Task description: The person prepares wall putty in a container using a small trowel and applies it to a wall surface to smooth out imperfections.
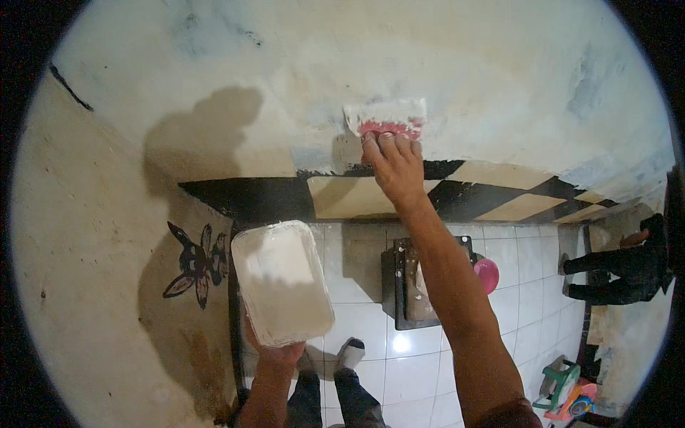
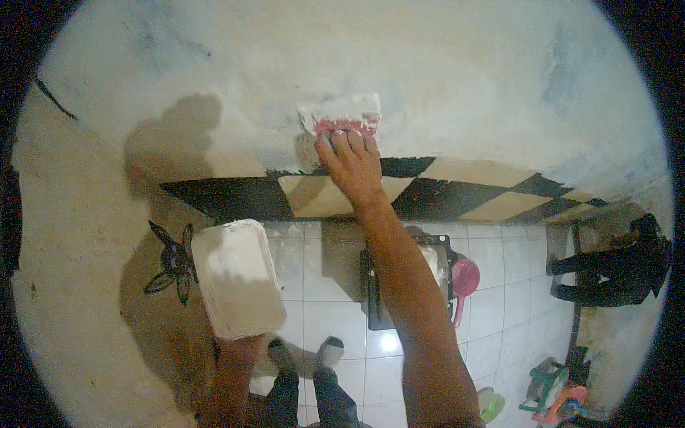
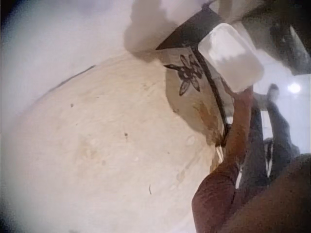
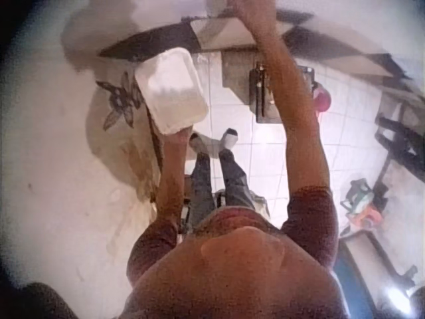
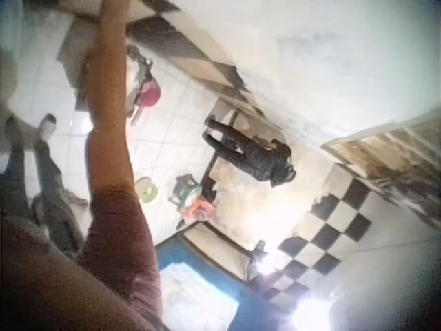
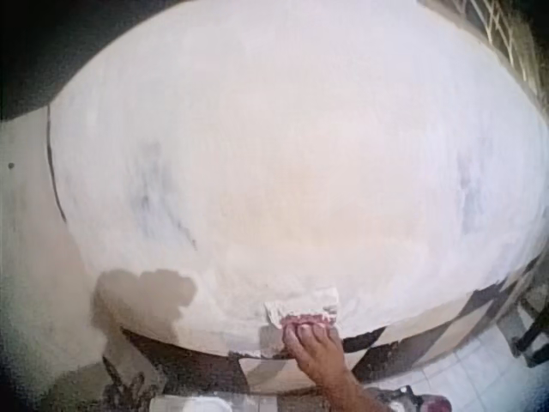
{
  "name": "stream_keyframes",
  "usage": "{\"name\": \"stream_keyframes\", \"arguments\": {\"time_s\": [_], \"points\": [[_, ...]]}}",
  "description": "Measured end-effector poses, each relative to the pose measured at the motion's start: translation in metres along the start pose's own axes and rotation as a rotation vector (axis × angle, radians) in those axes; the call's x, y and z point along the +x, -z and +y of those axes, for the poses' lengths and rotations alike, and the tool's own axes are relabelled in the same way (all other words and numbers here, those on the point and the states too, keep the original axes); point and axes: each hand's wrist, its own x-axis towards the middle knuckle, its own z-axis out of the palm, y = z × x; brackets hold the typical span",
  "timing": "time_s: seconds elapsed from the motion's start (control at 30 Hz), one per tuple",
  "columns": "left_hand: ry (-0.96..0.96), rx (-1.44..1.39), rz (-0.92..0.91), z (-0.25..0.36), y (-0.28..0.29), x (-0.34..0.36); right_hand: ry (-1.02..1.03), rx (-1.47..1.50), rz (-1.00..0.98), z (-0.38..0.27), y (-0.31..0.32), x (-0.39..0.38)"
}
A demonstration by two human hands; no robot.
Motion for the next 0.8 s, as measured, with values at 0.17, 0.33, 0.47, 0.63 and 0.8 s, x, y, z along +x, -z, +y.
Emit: {"name": "stream_keyframes", "arguments": {"time_s": [0.17,0.33,0.47,0.63,0.8], "points": [[-0.038,0.074,0.086,0.001,0.005,0.006,0.087,0.181,-0.093,-0.022,-0.029,-0.073],[-0.042,0.042,0.142,0.006,0.002,0.003,-0.351,0.181,0.109,-0.023,0.033,-0.063],[-0.03,0.026,0.12,0.005,0.006,0.001,-0.902,0.139,0.566,0.011,0.056,-0.003],[-0.004,0.012,0.166,-0.005,0.007,0.005,-0.805,0.106,0.497,-0.025,-0.012,0.045],[0.01,0.047,0.177,0.001,0.019,0.002,-0.515,0.489,0.156,-0.111,-0.031,0.013]]}}
